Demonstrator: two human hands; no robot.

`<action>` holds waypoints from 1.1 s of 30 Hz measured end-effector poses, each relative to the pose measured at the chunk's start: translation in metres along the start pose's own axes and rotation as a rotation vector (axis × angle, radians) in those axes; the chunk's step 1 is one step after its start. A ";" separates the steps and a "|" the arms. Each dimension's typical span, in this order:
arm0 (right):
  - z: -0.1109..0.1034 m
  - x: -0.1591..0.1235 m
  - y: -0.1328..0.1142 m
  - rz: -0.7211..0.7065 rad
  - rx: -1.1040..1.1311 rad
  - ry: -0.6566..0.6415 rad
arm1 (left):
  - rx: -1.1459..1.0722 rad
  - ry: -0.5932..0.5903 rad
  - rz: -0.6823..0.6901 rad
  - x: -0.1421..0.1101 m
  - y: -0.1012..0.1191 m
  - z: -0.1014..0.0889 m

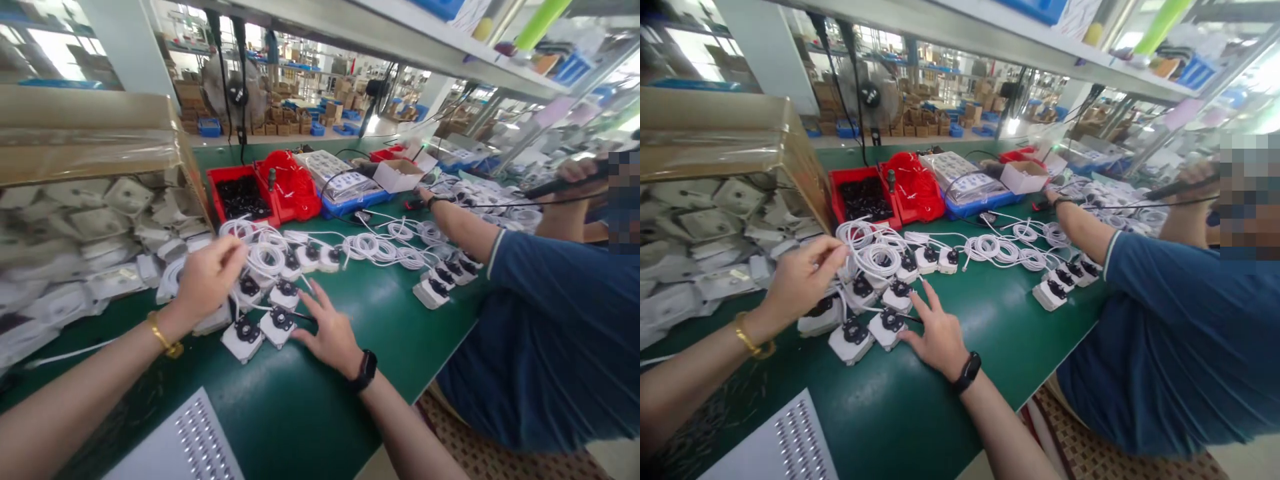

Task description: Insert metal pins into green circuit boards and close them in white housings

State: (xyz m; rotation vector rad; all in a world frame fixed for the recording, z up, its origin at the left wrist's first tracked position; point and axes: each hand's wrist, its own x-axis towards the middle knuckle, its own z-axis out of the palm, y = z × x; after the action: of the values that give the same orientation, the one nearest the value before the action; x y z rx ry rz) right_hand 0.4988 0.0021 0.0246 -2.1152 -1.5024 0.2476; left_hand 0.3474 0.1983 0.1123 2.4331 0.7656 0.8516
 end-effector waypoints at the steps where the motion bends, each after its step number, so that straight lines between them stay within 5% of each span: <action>1: 0.003 -0.001 -0.009 -0.021 -0.049 -0.094 | -0.031 0.029 -0.075 -0.011 -0.013 -0.011; 5: 0.009 0.003 -0.033 0.004 -0.192 -0.203 | 0.003 -0.069 -0.228 -0.046 -0.058 -0.031; 11: 0.020 -0.003 -0.062 0.104 -0.288 -0.151 | 0.254 -0.283 0.122 -0.064 -0.081 -0.017; 17: 0.023 -0.005 -0.073 0.181 -0.339 -0.059 | 0.142 -0.232 0.156 -0.075 -0.093 -0.021; 20: 0.022 -0.010 -0.071 0.159 -0.346 -0.056 | -0.101 -0.261 -0.069 -0.066 -0.089 -0.031; 23: 0.021 -0.013 -0.072 0.141 -0.350 -0.068 | -0.173 -0.114 -0.319 -0.042 -0.078 -0.022; 29: 0.022 -0.018 -0.078 0.124 -0.320 -0.080 | -0.212 0.004 -0.441 0.013 -0.059 0.032; 33: 0.023 -0.019 -0.078 0.134 -0.308 -0.070 | -0.337 0.061 -0.511 0.026 -0.057 0.040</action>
State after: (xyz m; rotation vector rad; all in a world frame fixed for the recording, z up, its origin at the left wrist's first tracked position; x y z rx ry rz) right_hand 0.4177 0.0108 0.0427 -2.4778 -1.5202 0.1471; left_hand 0.3714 0.2481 0.0627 1.8071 1.1031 0.7739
